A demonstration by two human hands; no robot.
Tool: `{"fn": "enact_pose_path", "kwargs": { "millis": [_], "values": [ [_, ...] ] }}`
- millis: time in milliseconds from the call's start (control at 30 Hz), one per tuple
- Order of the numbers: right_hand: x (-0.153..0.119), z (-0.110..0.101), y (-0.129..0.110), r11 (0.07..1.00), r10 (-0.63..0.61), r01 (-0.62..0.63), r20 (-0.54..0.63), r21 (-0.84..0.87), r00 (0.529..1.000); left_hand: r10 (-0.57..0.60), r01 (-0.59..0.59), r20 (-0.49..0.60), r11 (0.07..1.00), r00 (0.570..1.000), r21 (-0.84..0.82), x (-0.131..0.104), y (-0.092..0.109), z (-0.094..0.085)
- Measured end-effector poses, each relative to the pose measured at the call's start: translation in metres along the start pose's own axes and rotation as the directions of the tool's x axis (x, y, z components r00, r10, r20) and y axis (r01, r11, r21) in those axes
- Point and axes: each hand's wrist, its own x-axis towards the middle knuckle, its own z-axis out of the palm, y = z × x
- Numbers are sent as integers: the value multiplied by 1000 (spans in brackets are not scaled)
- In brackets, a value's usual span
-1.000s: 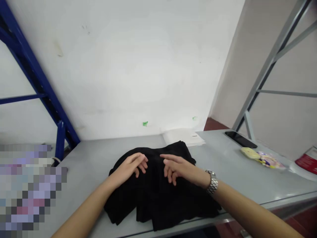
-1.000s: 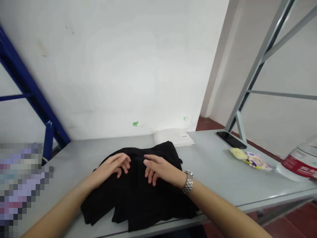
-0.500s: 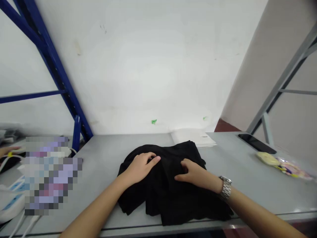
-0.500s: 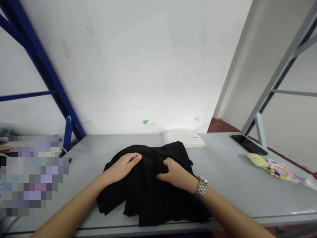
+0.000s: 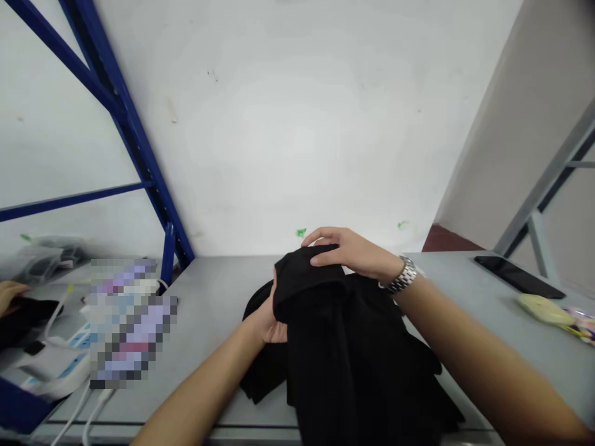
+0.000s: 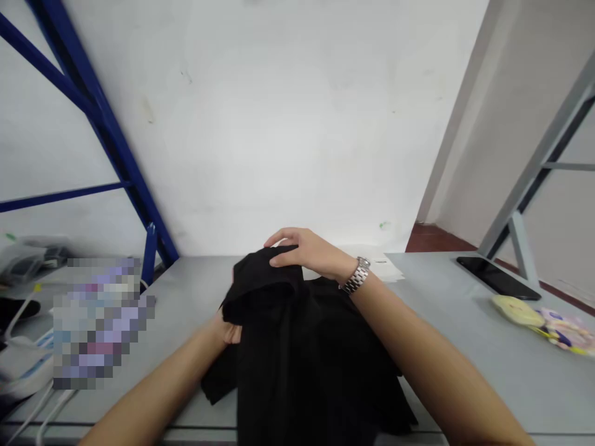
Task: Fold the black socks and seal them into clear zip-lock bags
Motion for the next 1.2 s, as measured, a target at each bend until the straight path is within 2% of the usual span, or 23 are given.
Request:
{"fn": "enact_pose_path", "kwargs": {
  "millis": [67,100,167,233,300,367,467,533,633,733,800,867,933,1033,1133,1200],
  "values": [
    [9,-4,16,992,43,-47,-42,-120,998,-12,14,22,994,1000,-105,3,-2,1],
    [12,-5,24,988,51,-62,-82,-141,995,-8,7,-2,993,1000,-121,4,-3,1],
    [13,-6,37,994,67,-80,-157,-76,985,26,-33,-113,998,993,-56,4,-3,3],
    [9,-3,49,993,94,-79,-172,90,981,87,-68,-238,994,967,89,5,-4,8],
    [2,1,61,962,96,-63,-113,265,989,146,-86,-330,978,933,189,7,-6,12],
    [-8,4,74,920,94,-84,-6,383,996,171,-84,-424,973,889,216,9,-8,13],
    [-26,7,92,866,152,-222,186,448,971,215,-105,-535,968,817,228,11,-9,8],
    [-37,9,100,833,175,-286,265,473,948,245,-136,-572,964,783,228,12,-8,5],
    [-45,14,104,776,206,-350,312,525,927,280,-175,-630,959,725,224,14,-4,3],
    [-47,20,104,712,326,-477,359,516,875,334,-221,-667,942,666,252,14,-2,2],
    [-46,22,105,678,396,-533,359,506,845,395,-238,-671,918,628,317,14,-3,-1],
    [-45,21,106,644,412,-526,327,556,851,482,-223,-641,867,597,445,14,-4,-6],
    [-43,19,106,617,381,-471,285,631,880,553,-175,-571,793,607,583,13,-7,-10],
    [-41,19,102,521,278,-317,194,792,941,559,-143,-434,714,706,686,11,-13,-12],
    [-39,22,96,357,196,-144,77,923,978,487,-185,-336,747,806,638,10,-20,-6],
    [-38,24,93,300,181,-55,0,953,984,417,-188,-296,796,859,575,9,-24,1]
  ]
}}
